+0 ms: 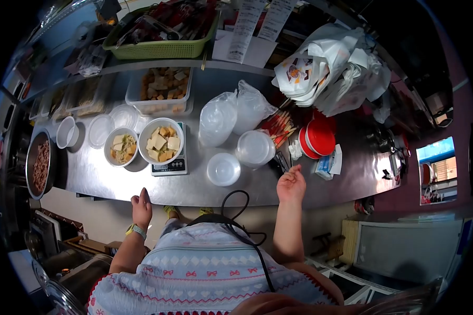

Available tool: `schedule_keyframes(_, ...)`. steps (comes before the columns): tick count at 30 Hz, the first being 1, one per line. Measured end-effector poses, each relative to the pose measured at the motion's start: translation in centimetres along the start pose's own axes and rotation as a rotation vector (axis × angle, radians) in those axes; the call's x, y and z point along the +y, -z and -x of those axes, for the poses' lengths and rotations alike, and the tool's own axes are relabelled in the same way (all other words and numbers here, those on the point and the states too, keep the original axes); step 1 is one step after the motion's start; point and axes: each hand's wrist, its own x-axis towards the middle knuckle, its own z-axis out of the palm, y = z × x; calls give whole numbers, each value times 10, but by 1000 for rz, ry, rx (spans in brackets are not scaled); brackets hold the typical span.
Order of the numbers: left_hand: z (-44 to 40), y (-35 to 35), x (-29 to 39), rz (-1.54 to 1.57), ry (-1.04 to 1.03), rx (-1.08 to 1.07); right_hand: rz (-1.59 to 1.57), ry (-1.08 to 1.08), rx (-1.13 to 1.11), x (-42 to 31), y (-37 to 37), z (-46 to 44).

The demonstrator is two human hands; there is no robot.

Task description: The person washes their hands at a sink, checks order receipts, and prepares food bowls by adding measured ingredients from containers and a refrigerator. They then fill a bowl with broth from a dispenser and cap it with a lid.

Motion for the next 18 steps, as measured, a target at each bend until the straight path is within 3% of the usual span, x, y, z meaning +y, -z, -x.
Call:
schedule_keyframes(2,-2,-2,2,-42,29,-20,75,105,278,3,-12,1)
schedule_keyframes(9,2,4,10,-39,33,-21,37,44,234,3,-7,0)
schedule_keyframes(11,1,10,13,24,28,-67,60,-24,39,9,-1,-2)
schedule_keyframes(14,-5,-5,-23,-46,-320,96,235,-94,-36,46,-24,16)
schedule_keyframes(16,12,71,59,133,16,-65,412,-154,-144,72,-33,28)
schedule_keyframes(18,24,85,36,239,90,93,487,-246,-284,97,-50,50)
